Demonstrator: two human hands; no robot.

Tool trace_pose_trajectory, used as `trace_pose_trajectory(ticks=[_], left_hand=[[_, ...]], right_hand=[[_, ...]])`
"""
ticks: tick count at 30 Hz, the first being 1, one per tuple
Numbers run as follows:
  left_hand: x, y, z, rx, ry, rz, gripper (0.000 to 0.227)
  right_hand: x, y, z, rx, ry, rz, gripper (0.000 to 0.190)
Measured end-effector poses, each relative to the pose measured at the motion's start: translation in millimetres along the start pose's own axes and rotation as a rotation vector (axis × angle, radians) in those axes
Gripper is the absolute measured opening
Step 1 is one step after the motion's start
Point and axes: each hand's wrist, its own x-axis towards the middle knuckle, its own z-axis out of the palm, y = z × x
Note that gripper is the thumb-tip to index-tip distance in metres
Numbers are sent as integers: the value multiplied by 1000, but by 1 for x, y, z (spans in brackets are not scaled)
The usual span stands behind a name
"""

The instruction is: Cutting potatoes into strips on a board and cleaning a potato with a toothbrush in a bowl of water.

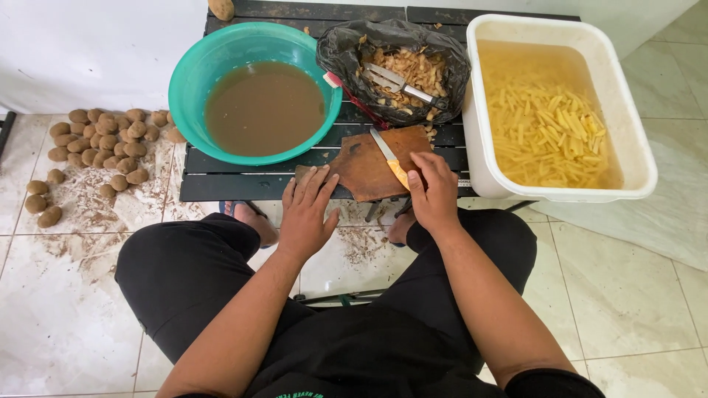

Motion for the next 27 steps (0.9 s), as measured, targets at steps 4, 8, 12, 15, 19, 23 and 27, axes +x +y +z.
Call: trace_pose_trajectory(ticks=[4,8,12,15,19,23,27], left_hand=[[1,1,-3,-14,3,-3,69],[4,4,-7,-37,7,-16,66],[6,6,-12,-81,-42,-42,64],[12,10,-40,-342,-164,-88,57],[20,4,-71,-504,-207,-99,20],[63,-21,-117,-619,-77,-22,9],[144,-113,-115,-450,260,44,34]], right_hand=[[-1,-2,3,-62,-42,37,37],[1,-6,-1,-51,-73,74,35],[2,-9,-1,-60,-87,99,34],[8,-22,-7,-10,-51,58,30],[14,-26,-3,-70,7,-23,10],[42,-53,4,-30,-23,-232,24],[89,-80,13,-70,-49,-351,28]])
